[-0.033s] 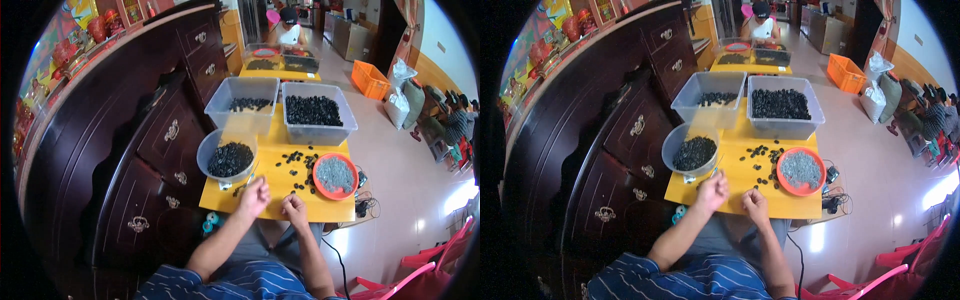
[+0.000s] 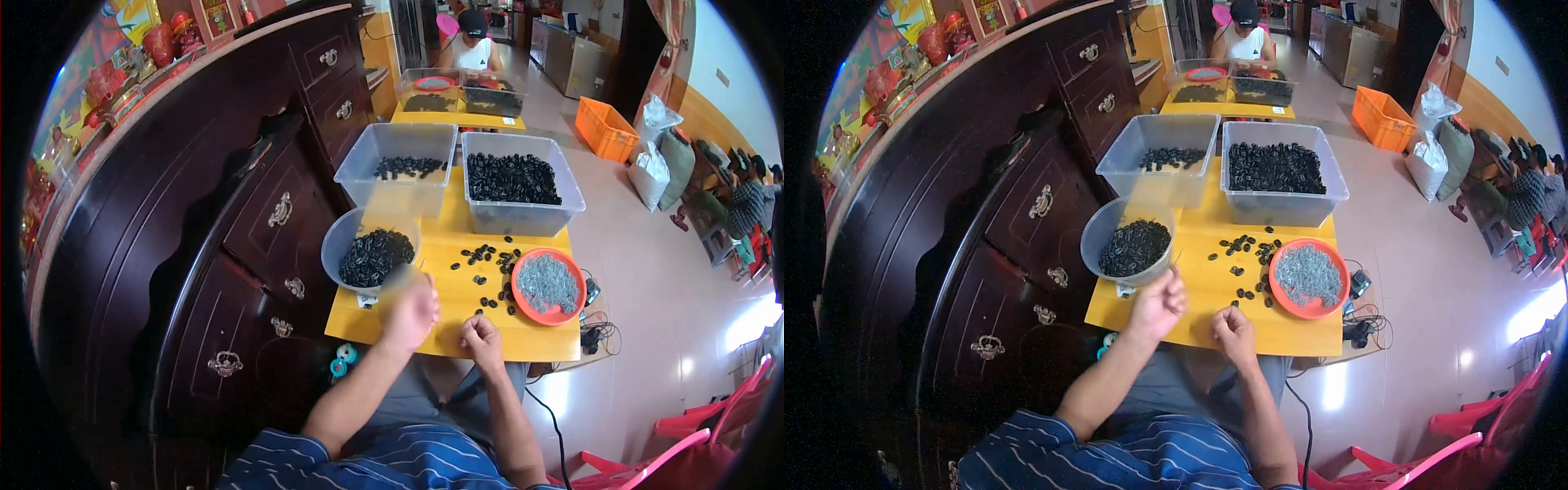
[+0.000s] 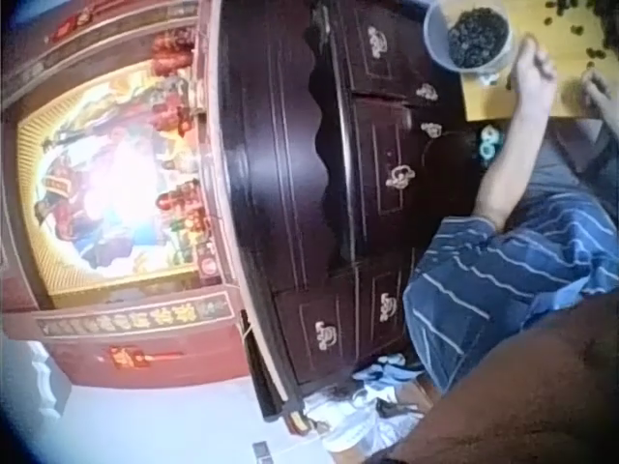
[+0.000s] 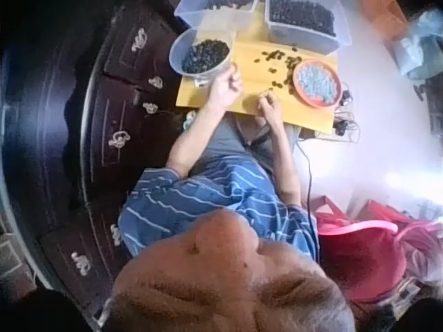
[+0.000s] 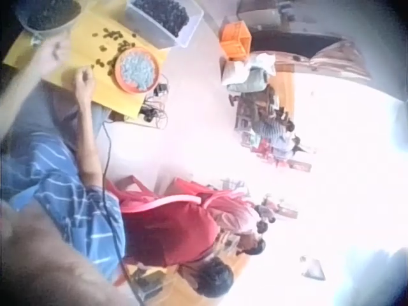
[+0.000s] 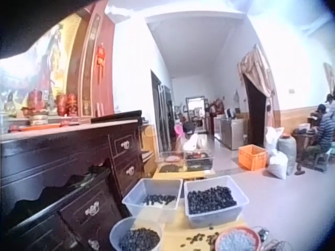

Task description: The person assembles small components by picking up black plastic pieces and metal pins from the table and fitting them together by hand.

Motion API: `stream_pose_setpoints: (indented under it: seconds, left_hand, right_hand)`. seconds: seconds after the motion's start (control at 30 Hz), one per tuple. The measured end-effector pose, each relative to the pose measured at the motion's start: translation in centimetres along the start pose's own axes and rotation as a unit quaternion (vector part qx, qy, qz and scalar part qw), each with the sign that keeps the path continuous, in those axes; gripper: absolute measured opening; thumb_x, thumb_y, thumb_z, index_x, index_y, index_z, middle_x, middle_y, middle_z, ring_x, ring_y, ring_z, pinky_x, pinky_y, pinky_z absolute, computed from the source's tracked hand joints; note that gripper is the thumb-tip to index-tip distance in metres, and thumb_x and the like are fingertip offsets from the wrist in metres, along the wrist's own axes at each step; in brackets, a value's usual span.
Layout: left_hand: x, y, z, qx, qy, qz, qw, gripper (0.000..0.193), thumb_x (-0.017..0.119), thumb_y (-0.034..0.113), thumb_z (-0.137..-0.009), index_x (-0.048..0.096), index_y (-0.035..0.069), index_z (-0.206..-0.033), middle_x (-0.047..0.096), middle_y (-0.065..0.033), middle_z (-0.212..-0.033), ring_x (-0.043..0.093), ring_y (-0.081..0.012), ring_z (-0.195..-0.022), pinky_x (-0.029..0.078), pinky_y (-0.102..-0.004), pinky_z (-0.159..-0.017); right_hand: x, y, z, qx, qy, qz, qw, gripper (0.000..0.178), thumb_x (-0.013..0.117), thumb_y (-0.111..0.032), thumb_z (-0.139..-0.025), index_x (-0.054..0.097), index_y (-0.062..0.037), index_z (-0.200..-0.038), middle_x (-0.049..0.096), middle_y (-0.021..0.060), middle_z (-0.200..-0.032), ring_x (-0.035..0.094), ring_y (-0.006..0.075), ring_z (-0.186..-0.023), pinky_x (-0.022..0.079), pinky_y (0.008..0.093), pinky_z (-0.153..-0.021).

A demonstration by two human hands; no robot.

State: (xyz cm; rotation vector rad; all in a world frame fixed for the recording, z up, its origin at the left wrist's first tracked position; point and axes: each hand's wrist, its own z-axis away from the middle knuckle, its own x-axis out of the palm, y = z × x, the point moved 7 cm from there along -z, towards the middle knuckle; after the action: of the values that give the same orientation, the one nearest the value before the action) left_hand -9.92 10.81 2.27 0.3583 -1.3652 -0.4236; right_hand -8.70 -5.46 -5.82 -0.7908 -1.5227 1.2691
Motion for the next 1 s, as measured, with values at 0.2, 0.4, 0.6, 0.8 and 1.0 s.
stream_pose_setpoints:
  seconds: [0.2,0.4,0.6,0.8,1.0]
  left_hand:
    - [12.8,6.3,6.6,0.339,-0.118,-0.366,0.859,0.011,0.048,0.008,-0.104,0.056,0.005,-0.110,0.052,-0.0009,-0.081,0.046,-0.0072,-0.069,0.042,-0.0236,-0.064]
    - [7.9,0.7,4.9,0.260,-0.107,-0.544,0.791,0.016,0.046,0.006,-0.104,0.059,0.000,-0.111,0.059,-0.0035,-0.083,0.056,-0.0098,-0.074,0.049,-0.0258,-0.070]
    - [3.5,-2.1,3.5,0.311,-0.038,-0.618,0.721,0.025,0.046,0.013,-0.106,0.059,0.000,-0.123,0.073,-0.0164,-0.092,0.074,-0.0292,-0.088,0.058,-0.0371,-0.080]
    - [5.5,-4.6,4.6,0.355,-0.096,-0.705,0.606,0.036,0.054,0.007,-0.095,0.063,0.000,-0.129,0.070,-0.0208,-0.122,0.064,-0.0381,-0.116,0.052,-0.0458,-0.100]
    - [6.0,-7.1,5.0,0.389,-0.121,-0.780,0.475,0.032,0.057,0.007,-0.094,0.066,0.002,-0.124,0.063,-0.0204,-0.134,0.057,-0.0428,-0.125,0.046,-0.0490,-0.108]
  right_hand:
    - [0.0,0.9,-0.3,-0.009,-0.007,0.013,1.000,0.010,0.062,-0.008,-0.100,0.059,-0.0049,-0.091,0.058,-0.0037,-0.079,0.054,0.0050,-0.068,0.045,0.0217,-0.064]
    - [0.1,0.8,-0.1,-0.013,-0.014,-0.003,1.000,0.008,0.063,-0.007,-0.099,0.059,-0.0047,-0.092,0.058,-0.0036,-0.080,0.055,0.0046,-0.070,0.046,0.0210,-0.065]
    - [-0.4,1.1,-0.6,-0.001,-0.028,-0.031,0.999,0.010,0.061,-0.014,-0.102,0.058,-0.0065,-0.095,0.061,-0.0017,-0.083,0.058,0.0074,-0.073,0.049,0.0236,-0.068]
    - [1.5,2.3,0.6,0.193,0.017,-0.536,0.822,0.021,0.057,-0.024,-0.104,0.064,-0.0055,-0.110,0.070,0.0080,-0.104,0.068,0.0219,-0.095,0.055,0.0350,-0.089]
    - [1.7,2.8,0.4,0.182,-0.056,-0.590,0.784,0.026,0.052,-0.023,-0.105,0.063,-0.0033,-0.120,0.065,0.0131,-0.122,0.063,0.0257,-0.115,0.051,0.0395,-0.103]
